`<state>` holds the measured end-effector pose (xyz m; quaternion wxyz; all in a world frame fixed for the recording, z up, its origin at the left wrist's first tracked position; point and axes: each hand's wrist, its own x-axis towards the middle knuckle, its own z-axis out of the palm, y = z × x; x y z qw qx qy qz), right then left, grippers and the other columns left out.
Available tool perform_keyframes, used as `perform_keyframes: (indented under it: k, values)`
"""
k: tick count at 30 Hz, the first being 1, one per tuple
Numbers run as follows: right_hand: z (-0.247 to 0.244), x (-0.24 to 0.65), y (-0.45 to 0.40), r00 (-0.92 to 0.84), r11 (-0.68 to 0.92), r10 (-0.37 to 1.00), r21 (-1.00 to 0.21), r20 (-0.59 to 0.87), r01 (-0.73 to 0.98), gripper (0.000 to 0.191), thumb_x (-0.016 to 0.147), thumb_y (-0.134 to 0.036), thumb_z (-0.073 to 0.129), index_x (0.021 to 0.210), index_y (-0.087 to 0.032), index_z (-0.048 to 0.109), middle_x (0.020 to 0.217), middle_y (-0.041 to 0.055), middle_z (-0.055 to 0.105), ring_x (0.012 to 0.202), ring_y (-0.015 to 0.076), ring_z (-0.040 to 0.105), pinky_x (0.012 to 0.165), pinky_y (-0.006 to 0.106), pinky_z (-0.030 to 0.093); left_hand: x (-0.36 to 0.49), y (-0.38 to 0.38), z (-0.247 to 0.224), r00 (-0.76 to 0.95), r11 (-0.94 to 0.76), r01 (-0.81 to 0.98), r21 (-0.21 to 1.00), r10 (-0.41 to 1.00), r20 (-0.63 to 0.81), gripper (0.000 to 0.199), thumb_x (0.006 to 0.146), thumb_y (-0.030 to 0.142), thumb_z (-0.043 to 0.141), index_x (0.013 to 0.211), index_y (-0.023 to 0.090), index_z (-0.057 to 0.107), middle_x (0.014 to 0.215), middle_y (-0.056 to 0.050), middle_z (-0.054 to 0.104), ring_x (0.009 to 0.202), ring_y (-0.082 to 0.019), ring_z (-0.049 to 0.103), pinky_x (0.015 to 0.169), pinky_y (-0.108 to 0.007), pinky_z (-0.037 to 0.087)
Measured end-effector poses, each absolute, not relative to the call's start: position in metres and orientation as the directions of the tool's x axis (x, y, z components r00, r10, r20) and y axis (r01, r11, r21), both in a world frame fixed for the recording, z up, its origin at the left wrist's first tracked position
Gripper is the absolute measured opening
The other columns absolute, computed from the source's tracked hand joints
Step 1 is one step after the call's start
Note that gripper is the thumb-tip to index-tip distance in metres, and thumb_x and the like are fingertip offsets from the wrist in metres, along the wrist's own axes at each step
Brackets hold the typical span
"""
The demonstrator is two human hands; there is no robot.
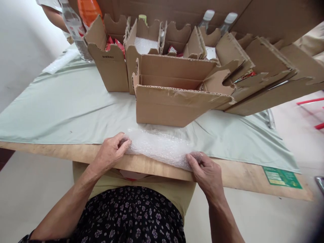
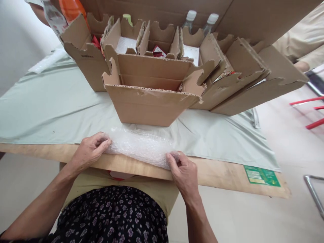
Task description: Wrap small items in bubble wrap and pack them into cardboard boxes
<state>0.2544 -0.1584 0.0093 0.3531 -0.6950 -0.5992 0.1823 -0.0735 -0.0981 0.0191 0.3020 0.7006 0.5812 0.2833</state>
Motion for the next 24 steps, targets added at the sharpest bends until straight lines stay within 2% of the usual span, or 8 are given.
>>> perform_keyframes:
  k: [3, 8, 12, 16, 20, 24]
  values:
    - [0.01, 0.258, -0.153, 0.205, -0.032, 0.963, -0.679, 0.176, 0.733, 0.032, 0.091, -0.049, 0.063, 0.076, -0.022, 0.069, 0.065, -0.0004, 0.07, 0.053, 0.0137, 0.061, 0.056, 0.025, 0.048, -0.071, -0.093, 0.021, 0.182, -0.157, 0.693, 0.704, 0.982, 0.04, 0.022, 0.095, 0.037, 0.055, 0.083, 0.022, 0.065, 0.073, 0.001, 0.071, 0.064, -0.015, 0.062, 0.062, -0.027, 0.045]
    - [0.011, 0.263, -0.138, 0.198, -0.038, 0.961, -0.616, 0.194, 0.787, 0.036, 0.093, -0.053, 0.06, 0.076, -0.022, 0.068, 0.064, 0.0002, 0.07, 0.054, 0.0151, 0.06, 0.058, 0.028, 0.045, -0.07, -0.088, 0.02, 0.153, -0.194, 0.773, 0.605, 0.981, 0.118, 0.021, 0.095, 0.036, 0.054, 0.082, 0.022, 0.064, 0.07, 0.001, 0.071, 0.06, -0.015, 0.062, 0.061, -0.028, 0.043]
    - [0.002, 0.264, -0.125, 0.172, -0.052, 0.969, -0.534, 0.178, 0.844, 0.04, 0.096, -0.054, 0.055, 0.078, -0.022, 0.068, 0.073, 0.0038, 0.076, 0.06, 0.0184, 0.064, 0.061, 0.03, 0.044, -0.068, -0.08, 0.017, 0.151, -0.188, 0.826, 0.531, 0.982, 0.113, 0.02, 0.094, 0.034, 0.054, 0.083, 0.022, 0.065, 0.066, 0.001, 0.069, 0.058, -0.015, 0.061, 0.061, -0.027, 0.042]
    - [-0.006, 0.263, -0.121, 0.175, -0.078, 0.968, -0.45, 0.179, 0.89, 0.039, 0.097, -0.053, 0.053, 0.079, -0.022, 0.068, 0.077, 0.0053, 0.078, 0.063, 0.0208, 0.064, 0.065, 0.032, 0.042, -0.066, -0.072, 0.014, 0.148, -0.186, 0.868, 0.461, 0.982, 0.117, 0.018, 0.093, 0.033, 0.058, 0.082, 0.022, 0.066, 0.071, -0.002, 0.073, 0.062, -0.018, 0.066, 0.062, -0.028, 0.044]
    - [-0.004, 0.263, -0.123, 0.156, -0.078, 0.978, -0.453, 0.137, 0.888, 0.035, 0.096, -0.05, 0.055, 0.079, -0.022, 0.067, 0.073, 0.0044, 0.075, 0.064, 0.0201, 0.064, 0.064, 0.031, 0.039, -0.064, -0.068, 0.012, 0.173, -0.217, 0.88, 0.422, 0.975, 0.141, 0.014, 0.094, 0.031, 0.06, 0.089, 0.022, 0.07, 0.078, -0.004, 0.077, 0.068, -0.021, 0.071, 0.065, -0.031, 0.048]
    - [-0.002, 0.262, -0.123, 0.137, -0.068, 0.982, -0.437, 0.128, 0.897, 0.033, 0.096, -0.047, 0.054, 0.081, -0.021, 0.067, 0.073, 0.004, 0.072, 0.062, 0.0189, 0.061, 0.063, 0.031, 0.038, -0.063, -0.063, 0.007, 0.175, -0.233, 0.897, 0.377, 0.968, 0.181, 0.013, 0.093, 0.03, 0.064, 0.097, 0.021, 0.072, 0.074, -0.004, 0.075, 0.071, -0.024, 0.07, 0.068, -0.034, 0.051]
